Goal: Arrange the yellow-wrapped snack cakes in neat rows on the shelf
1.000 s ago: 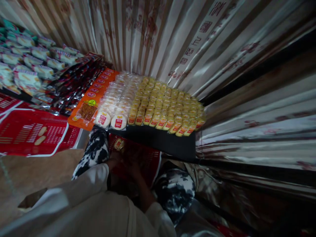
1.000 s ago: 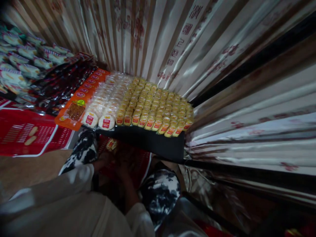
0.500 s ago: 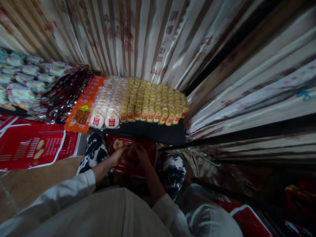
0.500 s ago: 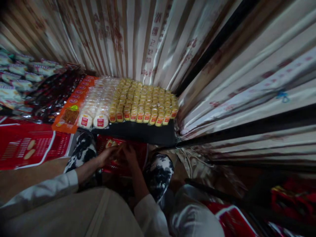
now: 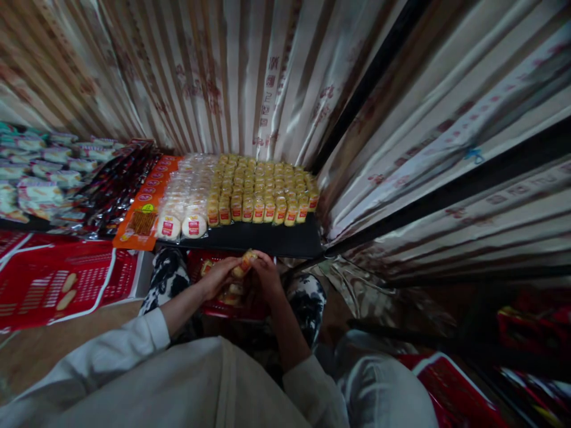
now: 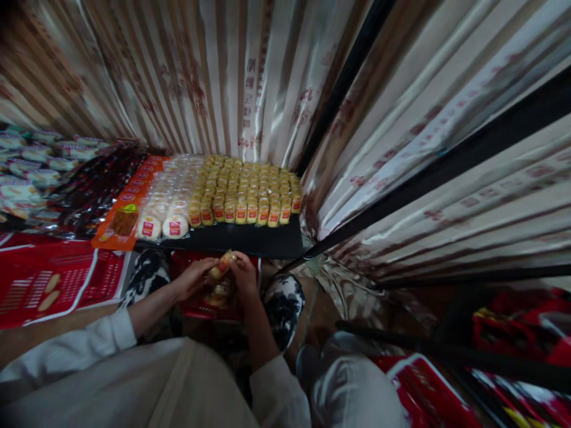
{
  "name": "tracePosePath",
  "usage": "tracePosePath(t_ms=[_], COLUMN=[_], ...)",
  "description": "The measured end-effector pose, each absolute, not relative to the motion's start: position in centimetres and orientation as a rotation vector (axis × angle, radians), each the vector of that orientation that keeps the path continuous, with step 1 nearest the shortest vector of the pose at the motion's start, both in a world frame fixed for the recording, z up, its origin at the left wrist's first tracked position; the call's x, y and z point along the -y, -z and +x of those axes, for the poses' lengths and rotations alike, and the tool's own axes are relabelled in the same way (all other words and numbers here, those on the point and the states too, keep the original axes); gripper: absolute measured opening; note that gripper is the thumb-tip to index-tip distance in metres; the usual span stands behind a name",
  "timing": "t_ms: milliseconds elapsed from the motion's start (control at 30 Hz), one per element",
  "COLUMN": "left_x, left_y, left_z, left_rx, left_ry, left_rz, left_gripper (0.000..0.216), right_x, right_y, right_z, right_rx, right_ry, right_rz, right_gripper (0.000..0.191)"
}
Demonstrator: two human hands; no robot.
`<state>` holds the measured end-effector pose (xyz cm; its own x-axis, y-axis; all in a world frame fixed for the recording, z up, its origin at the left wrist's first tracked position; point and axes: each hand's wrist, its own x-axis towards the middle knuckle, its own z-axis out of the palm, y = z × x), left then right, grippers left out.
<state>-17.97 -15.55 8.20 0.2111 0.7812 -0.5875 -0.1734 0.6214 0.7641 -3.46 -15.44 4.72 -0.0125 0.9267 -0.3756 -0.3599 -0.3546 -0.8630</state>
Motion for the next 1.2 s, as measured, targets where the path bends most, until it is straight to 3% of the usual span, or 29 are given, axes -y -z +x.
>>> tracePosePath(t_ms=[233,400,567,833,1200], left_x=[13.1,11.4,9.1,1.8,-3.8], left_y=[-9.0,-9.7,-10.1,-13.2,-14.9], left_z=[-17.6,-16.3,-14.1,-8.3,1.7], left_rx=[-1.199,-1.040,-1.054,-1.269,-1.281], left_ry=[-0.588,-0.525,-0.648,-0.803,-0.810], left_rz=[1.368,1.515,1.547,1.679,2.101], left_gripper=[0.047,0.056,0.037,0.038,0.036], right_x=[15.1,14.4,11.8,5.8,4.8], right_y=[-6.4,-6.9,-6.3,-3.8,-1.8], right_z=[-1.1,0.6,2.8,5.9,7.0], right_rx=[0.902,1.029,1.109,1.275,1.362], right_ry=[-1.514,-1.419,-0.849,-0.264,-0.297], right_rz=[-1.218,-1.183,-1.386,-1.710,-1.642], right_gripper=[0.060,0.063,0.049,0.051,0.047])
